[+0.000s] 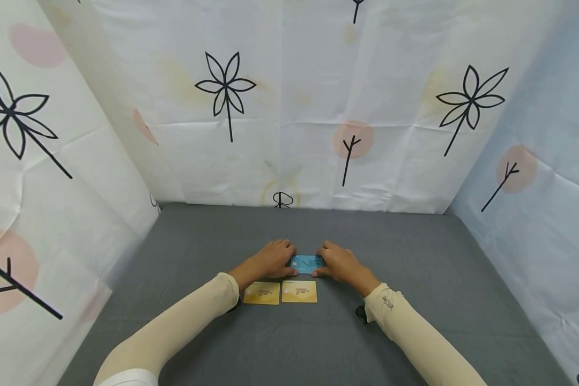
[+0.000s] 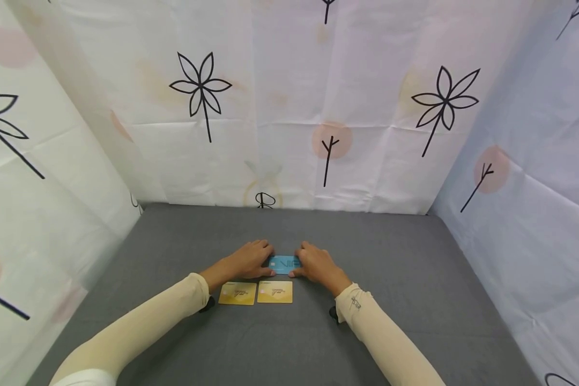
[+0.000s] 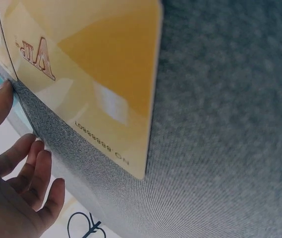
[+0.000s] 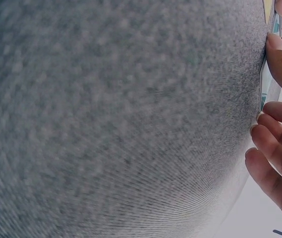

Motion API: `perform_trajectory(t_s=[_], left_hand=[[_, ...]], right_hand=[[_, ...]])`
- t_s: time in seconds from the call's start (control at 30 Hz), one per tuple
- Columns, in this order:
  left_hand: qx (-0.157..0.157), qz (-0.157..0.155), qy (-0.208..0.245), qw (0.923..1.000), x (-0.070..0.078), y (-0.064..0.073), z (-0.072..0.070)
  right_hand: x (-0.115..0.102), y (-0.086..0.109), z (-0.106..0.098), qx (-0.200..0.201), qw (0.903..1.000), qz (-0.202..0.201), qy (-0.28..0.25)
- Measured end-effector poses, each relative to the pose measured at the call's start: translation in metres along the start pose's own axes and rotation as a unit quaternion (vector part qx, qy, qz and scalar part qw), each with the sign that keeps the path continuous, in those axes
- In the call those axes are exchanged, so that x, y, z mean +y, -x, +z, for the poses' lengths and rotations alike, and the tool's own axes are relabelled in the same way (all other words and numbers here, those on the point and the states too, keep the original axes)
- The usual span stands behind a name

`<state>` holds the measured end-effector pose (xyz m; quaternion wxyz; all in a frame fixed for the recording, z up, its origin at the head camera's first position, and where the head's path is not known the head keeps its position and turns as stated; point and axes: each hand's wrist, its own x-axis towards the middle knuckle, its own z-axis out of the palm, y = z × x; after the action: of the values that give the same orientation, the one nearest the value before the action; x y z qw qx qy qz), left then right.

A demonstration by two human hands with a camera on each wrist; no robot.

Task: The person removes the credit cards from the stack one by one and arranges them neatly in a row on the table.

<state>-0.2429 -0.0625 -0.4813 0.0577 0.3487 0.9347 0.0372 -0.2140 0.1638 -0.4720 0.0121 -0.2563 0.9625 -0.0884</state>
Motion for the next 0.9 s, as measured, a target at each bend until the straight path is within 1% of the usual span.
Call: perform_trajectory(t_s=[0.27, 0.47, 0.7, 0.9], left_hand=[[-0.009, -0.004, 0.023, 0.9997, -0.0003, -0.0004, 0.0], [-0.004, 0.004, 0.03, 0.9995, -0.0003, 0.0, 0.0], [-0.008, 0.0, 0.043, 0.999, 0.0002, 0.0, -0.0008], [-0.006, 0.004, 0.051, 0.9987, 0.0014, 0.0022, -0.0036]], right_hand=[[0.0005, 0.0004, 0.0009, 0.005, 1.0, -0.005, 0.001], [0.0016, 0.0004, 0.0022, 0.006, 0.9999, -0.006, 0.01], [0.0025, 0.001, 0.0027, 0.009, 0.9999, -0.011, 0.003], [0.0027, 0.0018, 0.0032, 0.017, 0.9997, -0.016, 0.001]])
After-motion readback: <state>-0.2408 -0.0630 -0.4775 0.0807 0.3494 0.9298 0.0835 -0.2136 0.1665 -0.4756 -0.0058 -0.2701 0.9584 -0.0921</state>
